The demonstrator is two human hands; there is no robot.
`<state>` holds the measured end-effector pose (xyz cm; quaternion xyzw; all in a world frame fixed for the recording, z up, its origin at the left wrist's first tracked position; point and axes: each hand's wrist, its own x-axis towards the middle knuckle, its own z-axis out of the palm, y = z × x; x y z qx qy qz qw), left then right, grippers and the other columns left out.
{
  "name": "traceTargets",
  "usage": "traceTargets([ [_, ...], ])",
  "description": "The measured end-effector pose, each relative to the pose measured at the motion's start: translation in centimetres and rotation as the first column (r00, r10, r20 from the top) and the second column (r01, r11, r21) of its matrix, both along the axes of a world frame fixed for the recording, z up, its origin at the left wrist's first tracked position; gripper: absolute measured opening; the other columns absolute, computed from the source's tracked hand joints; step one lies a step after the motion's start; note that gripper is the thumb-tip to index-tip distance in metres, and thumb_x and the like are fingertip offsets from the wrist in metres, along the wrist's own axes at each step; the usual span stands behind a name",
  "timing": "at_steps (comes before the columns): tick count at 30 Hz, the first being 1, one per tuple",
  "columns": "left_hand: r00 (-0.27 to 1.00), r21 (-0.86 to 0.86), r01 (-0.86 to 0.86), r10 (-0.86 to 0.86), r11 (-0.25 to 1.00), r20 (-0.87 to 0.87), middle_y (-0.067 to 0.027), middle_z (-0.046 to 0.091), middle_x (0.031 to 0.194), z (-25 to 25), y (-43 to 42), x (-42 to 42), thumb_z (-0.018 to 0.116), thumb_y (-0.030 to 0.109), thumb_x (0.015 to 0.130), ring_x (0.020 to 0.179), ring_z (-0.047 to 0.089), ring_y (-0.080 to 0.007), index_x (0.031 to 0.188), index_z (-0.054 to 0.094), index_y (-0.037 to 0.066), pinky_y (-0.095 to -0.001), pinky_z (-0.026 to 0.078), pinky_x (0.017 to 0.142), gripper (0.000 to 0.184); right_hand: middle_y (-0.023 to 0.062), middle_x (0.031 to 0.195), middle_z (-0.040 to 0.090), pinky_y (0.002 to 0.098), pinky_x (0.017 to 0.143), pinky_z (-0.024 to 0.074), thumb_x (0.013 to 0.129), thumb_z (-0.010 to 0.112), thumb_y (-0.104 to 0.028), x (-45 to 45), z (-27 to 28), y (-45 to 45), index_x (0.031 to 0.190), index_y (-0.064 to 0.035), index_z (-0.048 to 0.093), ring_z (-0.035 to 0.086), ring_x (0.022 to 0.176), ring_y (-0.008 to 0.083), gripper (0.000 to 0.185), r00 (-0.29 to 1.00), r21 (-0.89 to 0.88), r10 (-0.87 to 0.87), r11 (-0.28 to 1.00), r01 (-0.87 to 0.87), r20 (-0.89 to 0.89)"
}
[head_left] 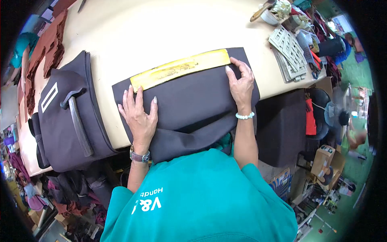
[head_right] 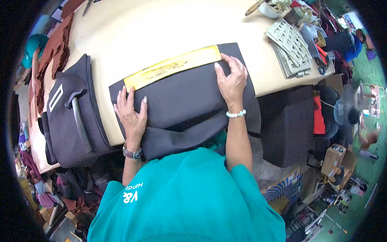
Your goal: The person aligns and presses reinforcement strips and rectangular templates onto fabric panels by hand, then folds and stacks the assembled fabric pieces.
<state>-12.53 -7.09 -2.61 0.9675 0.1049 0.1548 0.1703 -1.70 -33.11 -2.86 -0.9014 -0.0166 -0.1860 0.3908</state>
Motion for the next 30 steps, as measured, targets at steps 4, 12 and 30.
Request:
traceTargets([
  [4, 1.0, 0.002, -0.017, 0.017, 1.0, -0.005, -0.0166, 0.039, 0.136, 0.21, -0.05, 0.39, 0.062, 0.028, 0.082, 0.13, 0.031, -0.034, 0.126, 0.049, 0.006, -0.0569, 0.019, 0.104, 0.051, 0.0095, 0.103, 0.064, 0.041, 0.098, 0.0336, 0.076, 0.066, -0.017, 0.5, 0.16, 0.16, 0.103, -0.0077, 0.065, 0.053, 0.108, 0.0274, 0.028, 1.0, -0.002, -0.003, 1.0, 0.003, 0.012],
  [12, 1.0, -0.005, -0.017, 0.017, 1.0, 0.019, -0.0177, 0.04, 0.135, -0.03, 0.0, 0.24, 0.063, 0.029, 0.081, 0.129, 0.031, -0.0342, 0.125, 0.05, 0.006, -0.058, 0.019, 0.103, 0.051, 0.0089, 0.102, 0.064, 0.0413, 0.098, 0.033, 0.076, 0.066, -0.019, 0.5, -0.05, -0.02, 0.102, -0.0081, 0.065, 0.053, 0.108, 0.0271, 0.028, 0.999, 0.005, 0.035, 0.999, -0.035, 0.029],
  [30, 0.998, 0.019, -0.011, 0.01, 1.0, 0.068, -0.0178, 0.042, 0.132, -0.6, 0.24, 0.32, 0.063, 0.03, 0.08, 0.126, 0.034, -0.0346, 0.123, 0.052, 0.007, -0.0595, 0.022, 0.101, 0.05, 0.0099, 0.101, 0.064, 0.0413, 0.097, 0.034, 0.075, 0.068, -0.021, 0.65, -0.32, -0.13, 0.102, -0.0089, 0.065, 0.053, 0.106, 0.0268, 0.03, 0.998, -0.001, 0.033, 0.999, -0.033, 0.045],
])
